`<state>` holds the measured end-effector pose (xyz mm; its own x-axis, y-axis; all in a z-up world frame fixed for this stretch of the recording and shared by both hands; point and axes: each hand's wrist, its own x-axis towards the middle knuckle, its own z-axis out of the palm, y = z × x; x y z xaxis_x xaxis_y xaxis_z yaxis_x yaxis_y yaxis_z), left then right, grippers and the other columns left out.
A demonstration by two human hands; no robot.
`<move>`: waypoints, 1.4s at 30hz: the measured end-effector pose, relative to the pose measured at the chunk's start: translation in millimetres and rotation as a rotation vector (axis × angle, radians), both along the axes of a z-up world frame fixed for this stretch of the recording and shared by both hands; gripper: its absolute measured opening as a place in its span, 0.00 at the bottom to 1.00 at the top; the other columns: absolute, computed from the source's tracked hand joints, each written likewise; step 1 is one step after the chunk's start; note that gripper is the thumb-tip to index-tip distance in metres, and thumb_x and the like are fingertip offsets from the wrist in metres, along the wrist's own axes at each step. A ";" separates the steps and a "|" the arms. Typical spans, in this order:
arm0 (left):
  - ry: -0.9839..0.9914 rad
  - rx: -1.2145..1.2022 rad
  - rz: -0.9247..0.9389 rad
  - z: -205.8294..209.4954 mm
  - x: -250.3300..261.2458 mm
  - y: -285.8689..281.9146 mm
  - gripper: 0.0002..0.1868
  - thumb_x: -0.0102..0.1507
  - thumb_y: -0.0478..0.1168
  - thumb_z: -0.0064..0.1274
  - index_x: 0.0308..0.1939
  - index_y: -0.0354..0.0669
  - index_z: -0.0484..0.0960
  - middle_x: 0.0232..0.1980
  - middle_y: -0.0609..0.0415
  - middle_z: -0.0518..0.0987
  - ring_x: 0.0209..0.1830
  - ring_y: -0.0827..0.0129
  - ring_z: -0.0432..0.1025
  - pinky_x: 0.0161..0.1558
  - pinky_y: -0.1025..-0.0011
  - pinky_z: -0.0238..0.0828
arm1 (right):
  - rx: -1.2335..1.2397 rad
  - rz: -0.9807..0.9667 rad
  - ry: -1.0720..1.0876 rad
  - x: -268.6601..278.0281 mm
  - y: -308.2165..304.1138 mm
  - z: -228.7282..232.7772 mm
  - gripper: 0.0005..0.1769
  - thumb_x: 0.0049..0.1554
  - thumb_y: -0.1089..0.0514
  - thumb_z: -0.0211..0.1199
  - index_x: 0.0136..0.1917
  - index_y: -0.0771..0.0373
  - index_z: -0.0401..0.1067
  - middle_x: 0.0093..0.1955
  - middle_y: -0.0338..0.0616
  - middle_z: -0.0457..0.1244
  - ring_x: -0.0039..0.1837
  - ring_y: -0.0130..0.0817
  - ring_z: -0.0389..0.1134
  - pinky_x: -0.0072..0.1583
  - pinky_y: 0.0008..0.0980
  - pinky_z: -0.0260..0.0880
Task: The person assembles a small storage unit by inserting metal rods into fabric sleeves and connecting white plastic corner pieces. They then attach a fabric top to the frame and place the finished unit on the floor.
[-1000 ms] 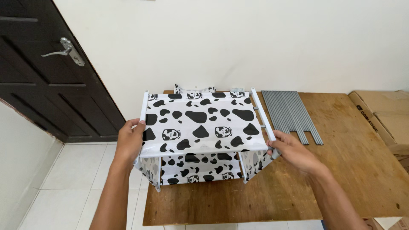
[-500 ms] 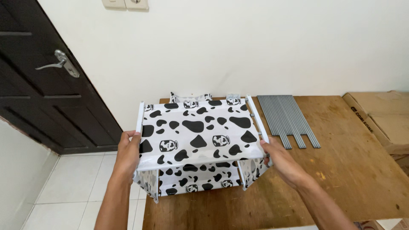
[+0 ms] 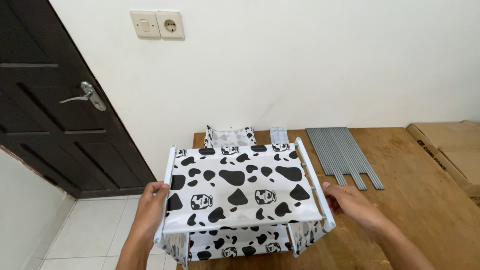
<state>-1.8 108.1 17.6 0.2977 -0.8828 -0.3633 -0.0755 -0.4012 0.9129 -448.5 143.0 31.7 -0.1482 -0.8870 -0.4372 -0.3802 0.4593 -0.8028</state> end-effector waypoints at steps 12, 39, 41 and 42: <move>-0.129 -0.132 -0.008 -14.1 24.4 -59.3 0.27 0.71 0.56 0.39 0.60 0.37 0.75 0.56 0.45 0.79 0.58 0.60 0.73 0.59 0.62 0.68 | -0.403 -0.144 -0.063 -12.5 -105.7 -27.9 0.23 0.67 0.44 0.46 0.59 0.64 0.68 0.50 0.44 0.65 0.52 0.32 0.65 0.56 0.36 0.67; 0.040 -0.206 -0.172 -62.9 -0.8 -181.8 0.26 0.70 0.54 0.39 0.23 0.41 0.68 0.23 0.56 0.67 0.25 0.70 0.60 0.32 0.69 0.58 | -0.244 -0.033 -0.262 1.1 -200.3 -43.2 0.30 0.68 0.44 0.45 0.27 0.57 0.51 0.29 0.37 0.47 0.32 0.29 0.48 0.36 0.31 0.52; 0.029 -0.220 -0.167 -61.9 -3.0 -186.3 0.26 0.70 0.54 0.39 0.23 0.42 0.68 0.23 0.56 0.66 0.25 0.70 0.59 0.33 0.69 0.58 | -0.237 -0.041 -0.214 1.4 -204.0 -40.3 0.29 0.68 0.44 0.44 0.27 0.57 0.51 0.29 0.37 0.47 0.32 0.29 0.48 0.36 0.31 0.53; 0.023 -0.219 -0.164 -62.3 -2.5 -185.1 0.26 0.70 0.55 0.38 0.23 0.42 0.67 0.23 0.56 0.66 0.25 0.70 0.59 0.33 0.70 0.58 | -0.221 -0.051 -0.190 2.1 -203.8 -41.4 0.29 0.68 0.44 0.43 0.28 0.57 0.51 0.29 0.38 0.47 0.32 0.30 0.48 0.37 0.31 0.54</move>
